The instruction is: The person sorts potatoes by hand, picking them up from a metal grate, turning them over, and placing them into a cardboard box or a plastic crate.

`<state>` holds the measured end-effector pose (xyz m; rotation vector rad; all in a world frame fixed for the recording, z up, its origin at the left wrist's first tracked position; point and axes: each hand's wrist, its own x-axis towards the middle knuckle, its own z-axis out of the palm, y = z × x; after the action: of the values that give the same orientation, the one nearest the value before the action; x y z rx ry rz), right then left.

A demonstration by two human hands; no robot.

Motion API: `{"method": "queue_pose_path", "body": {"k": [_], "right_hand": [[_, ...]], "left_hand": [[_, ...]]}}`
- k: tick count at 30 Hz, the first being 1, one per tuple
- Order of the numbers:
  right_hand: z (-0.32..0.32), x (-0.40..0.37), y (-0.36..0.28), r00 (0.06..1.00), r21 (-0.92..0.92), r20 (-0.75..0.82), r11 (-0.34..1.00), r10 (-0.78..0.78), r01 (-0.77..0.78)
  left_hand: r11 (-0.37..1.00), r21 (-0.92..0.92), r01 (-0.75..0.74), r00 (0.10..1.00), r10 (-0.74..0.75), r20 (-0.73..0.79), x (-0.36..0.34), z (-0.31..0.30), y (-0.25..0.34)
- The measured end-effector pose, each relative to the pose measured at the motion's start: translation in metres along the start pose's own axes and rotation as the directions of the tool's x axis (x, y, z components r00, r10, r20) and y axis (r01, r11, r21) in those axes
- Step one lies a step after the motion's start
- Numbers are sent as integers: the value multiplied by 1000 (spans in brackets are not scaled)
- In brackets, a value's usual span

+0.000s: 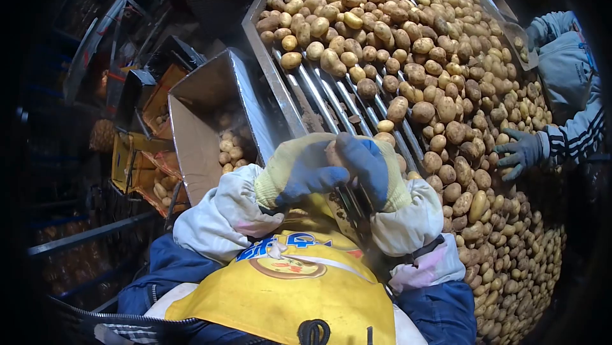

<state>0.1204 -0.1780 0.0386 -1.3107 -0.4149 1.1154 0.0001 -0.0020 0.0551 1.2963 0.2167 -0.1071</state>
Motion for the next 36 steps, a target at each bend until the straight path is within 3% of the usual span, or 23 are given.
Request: {"method": "queue_pose_path", "body": {"k": [2, 5, 7, 10, 11, 12, 13, 14, 15, 16, 17, 18, 19, 20, 21, 22, 23, 25, 26, 29, 32, 34, 36], "right_hand": [[29, 1, 6, 960, 133, -273, 987, -54, 94], [29, 3, 18, 839, -384, -340, 877, -424, 288], [22, -2, 20, 919, -114, -287, 963, -269, 246], [0, -1, 44, 980, 341, -196, 939, 25, 44], [-11, 3, 62, 949, -97, -124, 956, -289, 278], [-15, 8, 68, 819, -486, -39, 727, -573, 486], [-19, 7, 70, 787, -495, 11, 681, -617, 540], [-6, 5, 59, 897, -145, -12, 889, -442, 435], [7, 3, 47, 971, 352, -36, 906, -238, 235], [20, 1, 36, 998, 689, -57, 722, -33, 63], [8, 9, 48, 923, 112, -103, 918, -370, 380], [0, 8, 38, 933, -41, -108, 939, -344, 341], [-9, 7, 28, 941, -192, -113, 937, -318, 293], [-9, -7, -2, 983, 167, -164, 985, 78, -50], [3, -8, -16, 921, 39, -389, 999, 38, -25], [-22, -5, 3, 850, -335, -475, 940, -229, 66], [-22, -10, -13, 789, -283, -588, 959, -180, 9], [-59, -14, 4, 715, -607, -563, 795, -415, -17], [-70, -16, 5, 722, -789, -486, 602, -492, -120], [-43, -1, -22, 856, -818, -478, 453, -195, -354], [-55, 47, 29, 875, -920, -325, -94, -358, -380], [-49, 69, 17, 885, -910, -361, -95, -293, -403], [-48, 65, 13, 867, -934, -358, 111, -348, -341]], "left_hand": [[990, 136, -40, 999, 42, -12, 1, 0, 3], [951, 291, -102, 994, 105, 3, 6, 0, 8], [981, 34, -190, 982, 190, -13, 10, -3, -11], [983, -184, -2, 995, -16, -96, 12, -11, -5], [966, -255, 47, 998, -59, -38, 12, -15, -6], [942, -321, 99, 995, -96, 24, 14, -18, -7], [959, -278, 62, 998, -51, 45, 15, -16, -4], [972, -234, 25, 998, -9, 67, 14, -13, 0], [982, -190, -11, 995, 29, 92, 14, -10, 2], [990, -119, -70, 994, 80, 78, 15, -9, 2], [990, -46, -134, 989, 136, 61, 16, -8, 0], [981, 30, -193, 980, 192, 46, 17, -10, -2], [975, -215, -62, 998, 60, -14, 21, -18, -9], [992, -6, -125, 981, 122, -151, 34, -27, -13], [969, 212, -124, 941, 182, -284, 47, -34, -10], [796, 597, -97, 848, 381, -370, 55, -33, -6], [795, 599, -96, 838, 390, -382, 58, -36, -8], [790, 605, -98, 818, 410, -404, 66, -41, -17], [816, 576, -53, 861, 329, -387, 65, -36, -14], [902, 431, -27, 958, 147, -248, 57, -16, -15], [981, 190, 31, 982, 6, -190, 57, -9, -24], [992, -35, 119, 978, -123, -167, 55, -10, -10], [988, -130, 89, 988, -104, -113, 55, -18, -17]]}}
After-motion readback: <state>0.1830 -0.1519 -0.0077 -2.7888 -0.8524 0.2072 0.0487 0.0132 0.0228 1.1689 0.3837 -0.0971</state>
